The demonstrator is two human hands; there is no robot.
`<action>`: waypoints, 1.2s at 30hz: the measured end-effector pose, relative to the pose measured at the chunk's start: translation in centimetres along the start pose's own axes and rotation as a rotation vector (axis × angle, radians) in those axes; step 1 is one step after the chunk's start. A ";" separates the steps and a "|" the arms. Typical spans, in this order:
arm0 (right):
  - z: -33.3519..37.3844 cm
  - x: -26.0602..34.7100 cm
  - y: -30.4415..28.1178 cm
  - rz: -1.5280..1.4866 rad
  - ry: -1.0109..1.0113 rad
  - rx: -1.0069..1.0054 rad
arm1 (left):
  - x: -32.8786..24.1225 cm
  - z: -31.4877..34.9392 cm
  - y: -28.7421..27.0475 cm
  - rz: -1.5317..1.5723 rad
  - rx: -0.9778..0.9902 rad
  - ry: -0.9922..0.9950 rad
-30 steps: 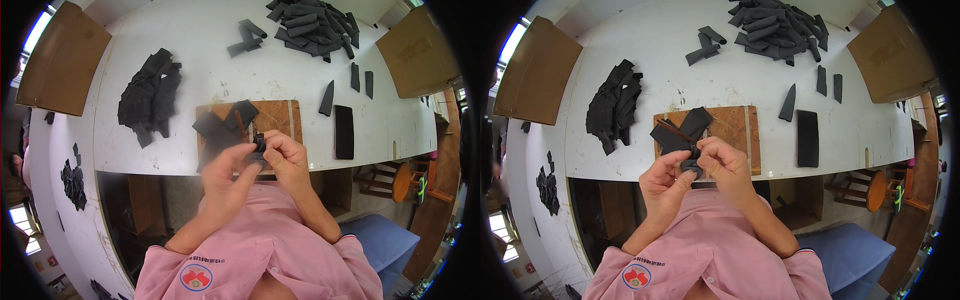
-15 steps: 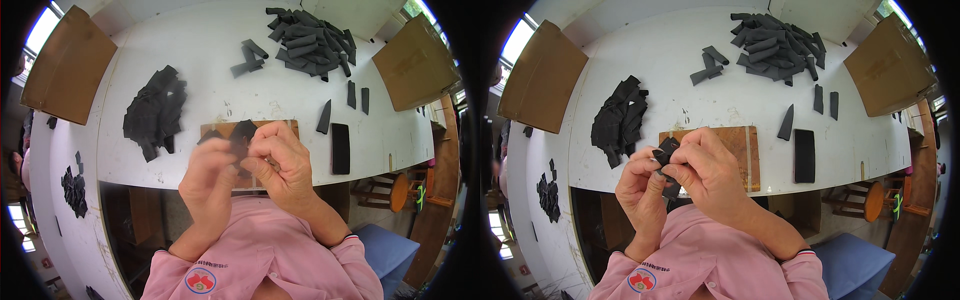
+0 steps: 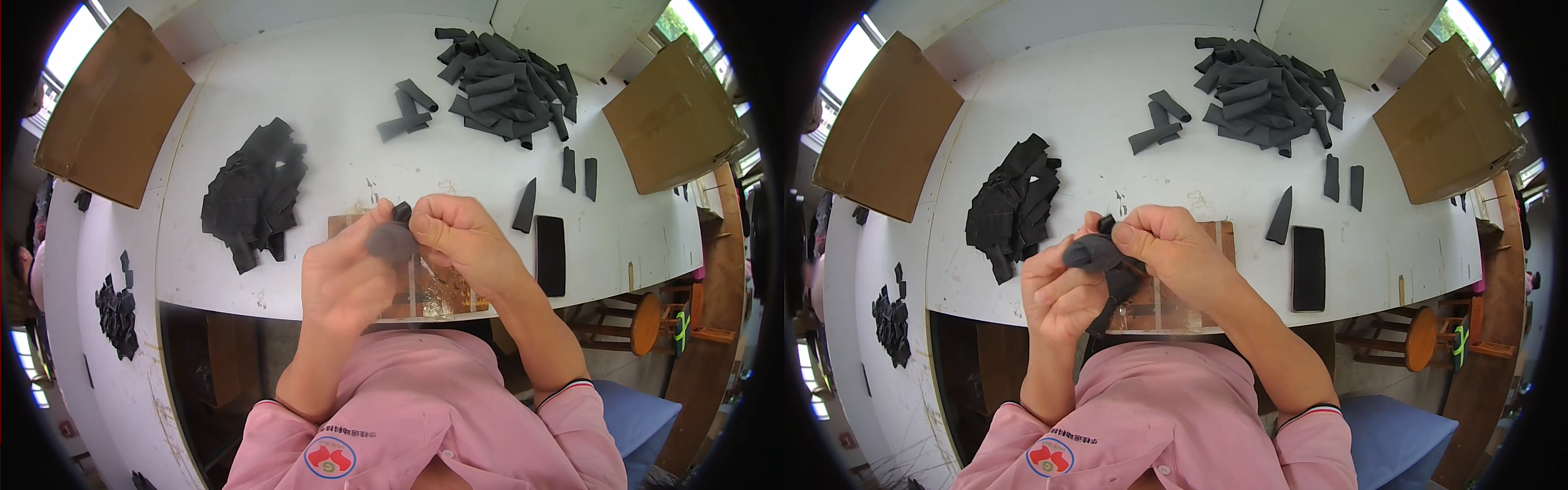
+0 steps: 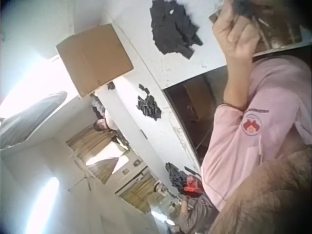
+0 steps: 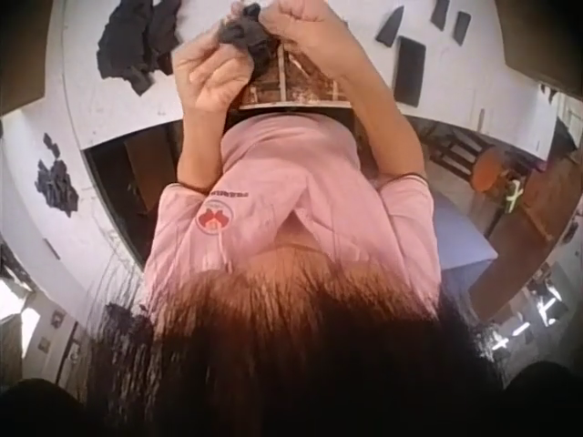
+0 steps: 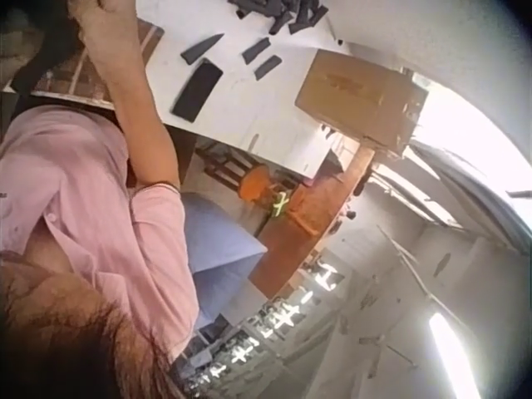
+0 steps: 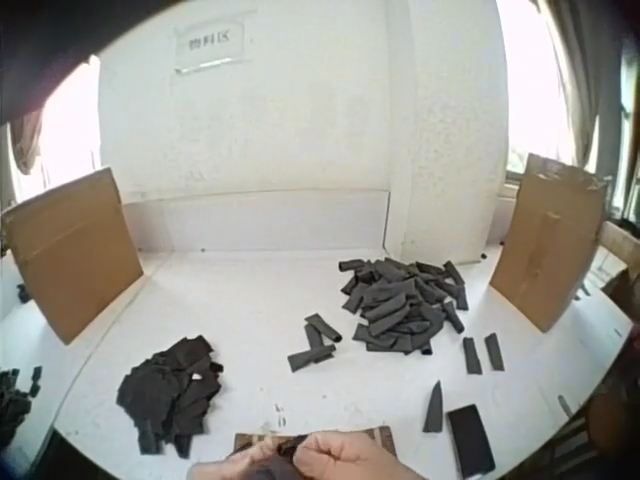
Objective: Using a thin stick to push fabric or material through itself, possibly for turning or reinforcing.
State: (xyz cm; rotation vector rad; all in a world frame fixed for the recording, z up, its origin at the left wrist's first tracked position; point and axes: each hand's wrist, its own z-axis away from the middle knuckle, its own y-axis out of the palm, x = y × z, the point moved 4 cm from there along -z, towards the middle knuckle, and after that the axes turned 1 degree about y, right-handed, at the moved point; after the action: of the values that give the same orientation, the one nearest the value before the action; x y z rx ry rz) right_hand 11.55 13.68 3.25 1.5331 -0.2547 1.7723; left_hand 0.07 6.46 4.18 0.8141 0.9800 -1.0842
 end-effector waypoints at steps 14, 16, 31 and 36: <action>-1.3 -3.1 -0.3 -0.032 -0.098 0.099 | 3.3 -1.3 0.4 1.192 0.479 0.086; -1.3 -0.9 0.2 0.029 -0.154 0.127 | 2.7 -0.7 0.2 1.169 0.489 0.133; -1.2 -3.0 -0.3 0.165 -0.175 0.109 | 6.2 -1.1 0.9 1.506 0.656 -0.080; -1.5 -7.7 -1.6 -0.041 -0.013 0.119 | 9.4 -1.6 0.3 1.044 0.328 0.024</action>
State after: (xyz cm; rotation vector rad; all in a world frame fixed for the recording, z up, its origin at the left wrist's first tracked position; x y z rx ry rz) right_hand 11.31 12.54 -4.69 1.6224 -0.1251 1.7732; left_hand 1.45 4.88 -5.10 1.3862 0.2725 -0.3101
